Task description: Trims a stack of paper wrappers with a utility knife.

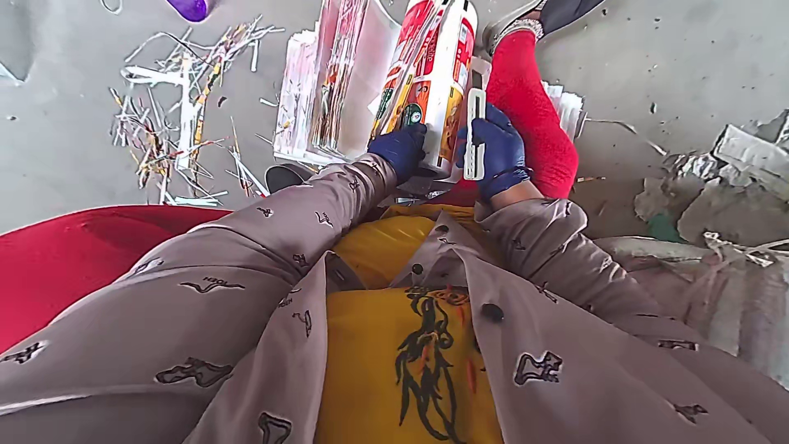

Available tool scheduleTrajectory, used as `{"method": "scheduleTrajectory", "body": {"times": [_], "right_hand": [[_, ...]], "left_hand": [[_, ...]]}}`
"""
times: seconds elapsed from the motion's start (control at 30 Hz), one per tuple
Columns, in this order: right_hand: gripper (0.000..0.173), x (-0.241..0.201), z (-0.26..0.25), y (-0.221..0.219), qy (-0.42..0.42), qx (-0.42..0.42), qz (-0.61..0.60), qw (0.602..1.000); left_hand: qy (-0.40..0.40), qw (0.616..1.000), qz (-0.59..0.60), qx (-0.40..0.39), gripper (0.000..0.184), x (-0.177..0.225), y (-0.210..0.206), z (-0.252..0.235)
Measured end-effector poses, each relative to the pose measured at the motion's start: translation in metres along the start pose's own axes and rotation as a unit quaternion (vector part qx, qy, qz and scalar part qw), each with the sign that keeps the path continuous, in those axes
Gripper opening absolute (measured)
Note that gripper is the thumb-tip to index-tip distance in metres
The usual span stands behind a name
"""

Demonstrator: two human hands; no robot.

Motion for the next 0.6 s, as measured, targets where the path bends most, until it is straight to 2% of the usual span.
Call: {"method": "scheduleTrajectory", "body": {"times": [0.07,0.2,0.3,0.33,0.5,0.6], "right_hand": [[0.045,-0.006,0.007,-0.005,0.008,0.004,0.017,1.0],[0.042,-0.011,0.014,-0.009,0.008,0.011,0.026,1.0],[0.043,-0.01,0.012,-0.008,0.007,0.011,0.035,0.999],[0.044,-0.01,0.012,-0.008,0.004,0.012,0.038,0.999],[0.044,-0.01,0.012,-0.008,-0.001,0.012,0.042,0.999],[0.044,-0.011,0.014,-0.008,-0.004,0.011,0.05,0.999]], "left_hand": [[-0.002,1.0,0.001,0.016,0.043,-0.004,0.001,-0.004],[-0.078,0.996,0.003,0.045,0.032,0.002,-0.001,-0.001],[-0.114,0.991,0.026,0.071,0.059,0.001,-0.002,0.0],[-0.112,0.991,0.021,0.069,0.061,0.001,-0.003,0.0],[-0.106,0.993,-0.044,0.038,0.035,0.014,0.004,0.001],[-0.117,0.99,-0.072,0.031,0.04,0.019,0.002,-0.003]]}}
Point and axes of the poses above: each hand's wrist, its own z-axis away from the middle knuckle, its own y-axis out of the back of the hand, x = y × z, the point moved 7 cm from there along -z, towards the middle knuckle, and after that the axes turned 15 degrees about -z, right-handed, at the moved point
